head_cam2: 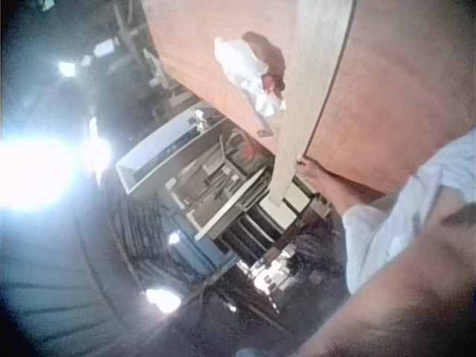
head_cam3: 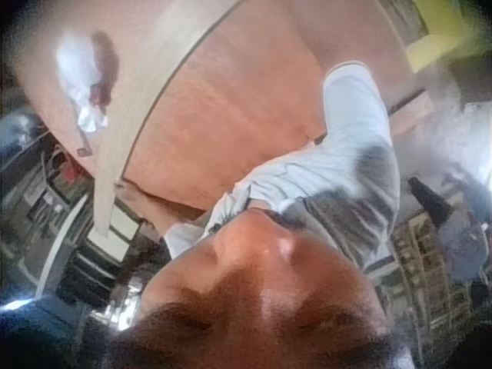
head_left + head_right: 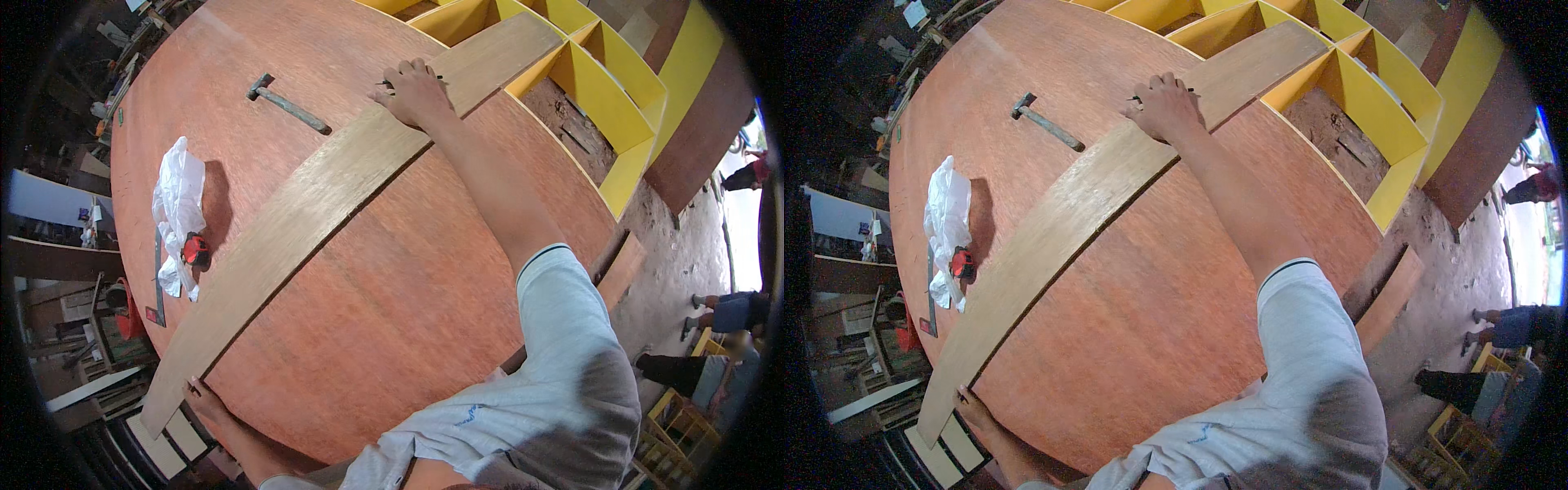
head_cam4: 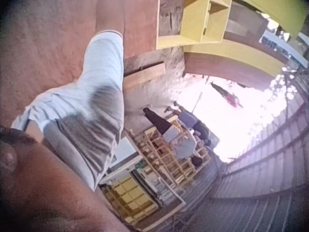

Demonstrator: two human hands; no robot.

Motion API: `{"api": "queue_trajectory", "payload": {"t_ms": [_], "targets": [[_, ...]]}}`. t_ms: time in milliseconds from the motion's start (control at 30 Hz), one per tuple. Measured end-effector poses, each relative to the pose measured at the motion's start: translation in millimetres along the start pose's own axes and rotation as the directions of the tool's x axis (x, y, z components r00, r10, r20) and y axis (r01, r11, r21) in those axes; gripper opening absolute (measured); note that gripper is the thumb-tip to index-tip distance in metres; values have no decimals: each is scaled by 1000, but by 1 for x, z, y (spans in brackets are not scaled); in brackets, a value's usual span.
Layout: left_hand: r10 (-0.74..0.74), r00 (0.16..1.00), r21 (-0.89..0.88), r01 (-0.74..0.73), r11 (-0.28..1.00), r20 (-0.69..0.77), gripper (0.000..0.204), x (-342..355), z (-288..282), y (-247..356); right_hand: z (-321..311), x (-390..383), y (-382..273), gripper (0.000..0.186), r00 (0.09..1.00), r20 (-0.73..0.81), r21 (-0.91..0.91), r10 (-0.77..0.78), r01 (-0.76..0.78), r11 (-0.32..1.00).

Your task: The person hammers nails into a wooden shelf frame using a hammer, retrieves a wooden strip to mark lines on a wood panel using a pencil, and hammers a nail into the wood panel.

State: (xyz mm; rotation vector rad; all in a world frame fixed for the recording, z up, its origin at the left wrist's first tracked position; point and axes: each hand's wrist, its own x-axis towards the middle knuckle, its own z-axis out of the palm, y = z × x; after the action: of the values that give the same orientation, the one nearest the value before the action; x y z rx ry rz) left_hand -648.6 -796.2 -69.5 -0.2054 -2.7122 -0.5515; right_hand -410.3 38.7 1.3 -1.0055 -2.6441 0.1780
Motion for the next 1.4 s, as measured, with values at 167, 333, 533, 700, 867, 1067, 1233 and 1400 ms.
{"api": "queue_trajectory", "payload": {"t_ms": [167, 333, 533, 700, 867, 1067, 1233, 1400], "targets": [[-83, 996, -39, 84, 996, 25, 50, -1, 4, 10, 10, 0, 5, 55, 999, -34, -10, -10, 10, 1000], [-62, 998, -41, 63, 997, 10, 49, 0, 2, 4, 12, 2, 4, 56, 999, -27, -10, -36, 36, 999], [-71, 997, -10, 71, 997, 0, 51, -2, 2, -7, 18, 0, -2, 55, 995, -88, 15, -41, 42, 999], [-48, 998, -37, 50, 998, 28, 52, 1, 3, -5, 18, -1, 4, 53, 981, -147, -4, -123, 124, 992], [-67, 998, -12, 67, 998, -8, 53, -1, 5, -3, 17, -1, -2, 50, 989, -97, -2, -111, 111, 994], [-145, 989, -31, 146, 989, 26, 55, -2, 3, 5, 23, 3, 6, 46, 968, -188, 16, -168, 174, 985], [-110, 994, 13, 110, 994, 2, 55, 0, 4, 6, 28, 5, 6, 44, 971, -182, 10, -158, 162, 987], [-89, 996, 35, 88, 995, 3, 56, 1, 6, 0, 16, 3, 6, 47, 986, -98, -12, -133, 132, 991]]}}
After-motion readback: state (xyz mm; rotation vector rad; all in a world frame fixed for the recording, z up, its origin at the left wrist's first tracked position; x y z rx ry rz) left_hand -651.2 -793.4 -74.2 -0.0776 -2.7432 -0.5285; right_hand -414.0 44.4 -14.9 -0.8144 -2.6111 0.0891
